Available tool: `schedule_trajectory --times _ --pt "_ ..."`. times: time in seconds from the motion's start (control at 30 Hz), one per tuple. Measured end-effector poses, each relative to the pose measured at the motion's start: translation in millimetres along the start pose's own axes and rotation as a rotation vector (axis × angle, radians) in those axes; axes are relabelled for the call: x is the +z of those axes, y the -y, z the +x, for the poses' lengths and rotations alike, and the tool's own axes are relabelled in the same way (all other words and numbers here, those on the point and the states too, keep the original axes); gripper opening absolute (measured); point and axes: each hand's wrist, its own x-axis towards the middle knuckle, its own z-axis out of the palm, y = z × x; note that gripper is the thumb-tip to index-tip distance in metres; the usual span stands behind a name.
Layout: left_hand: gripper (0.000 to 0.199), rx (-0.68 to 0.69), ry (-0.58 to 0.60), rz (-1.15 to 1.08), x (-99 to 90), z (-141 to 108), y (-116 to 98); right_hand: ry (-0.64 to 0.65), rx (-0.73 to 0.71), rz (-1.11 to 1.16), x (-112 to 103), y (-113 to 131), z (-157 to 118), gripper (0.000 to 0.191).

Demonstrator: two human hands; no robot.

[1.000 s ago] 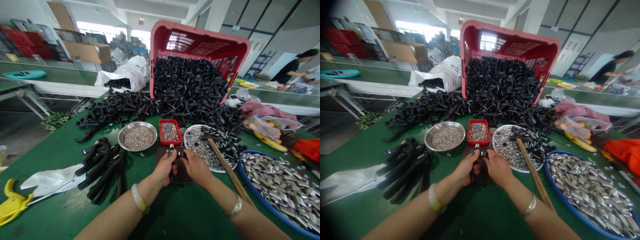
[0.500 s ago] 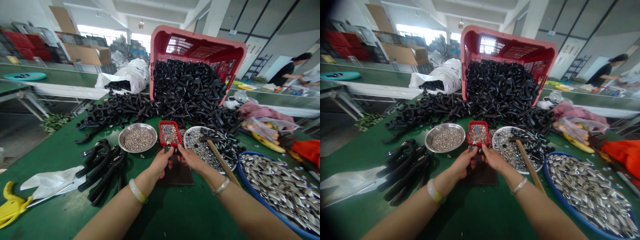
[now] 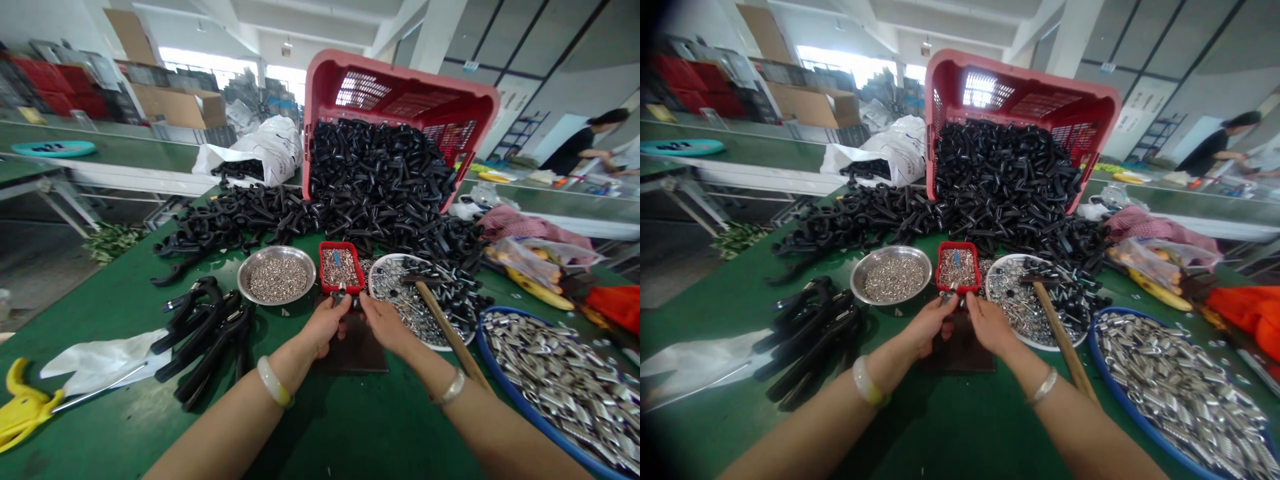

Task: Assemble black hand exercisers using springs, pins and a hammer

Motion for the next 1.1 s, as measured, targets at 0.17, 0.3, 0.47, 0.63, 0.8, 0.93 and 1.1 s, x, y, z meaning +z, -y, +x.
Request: schedule_trajectory --times 0.17,0.3,0.47,0.63,0.8,0.93,1.1 --pt "0.044 0.349 -0.04 0.565 -12.6 3 3 0.44 0.29 0.265 9 -8 -3 0.065" --pt "0.042 0.372 0.12 0.787 -24.5 4 -1 0.028 -0.151 -0.102 1 -14 -2 0.042" --pt "0.041 0.405 0.309 1.016 -25.5 8 -9 -0.037 -0.507 -0.595 -14 -20 5 0.029" --pt "0.056 0.549 0.055 1.428 -22.8 12 -4 -0.087 -0.254 -0.867 -6 -30 -2 0.024" --pt "0.068 0.615 0.113 1.76 -21.7 11 -9 -0.172 -0.161 -0.789 2 -34 -18 0.024" --pt "0.055 0.512 0.114 1.752 -22.9 29 -34 -0.391 -0.112 -0.762 -25 -43 -43 0.031" --pt "0.023 0.272 -0.16 1.797 -16.1 85 -58 -0.496 0.134 -0.904 -75 -80 -76 0.038"
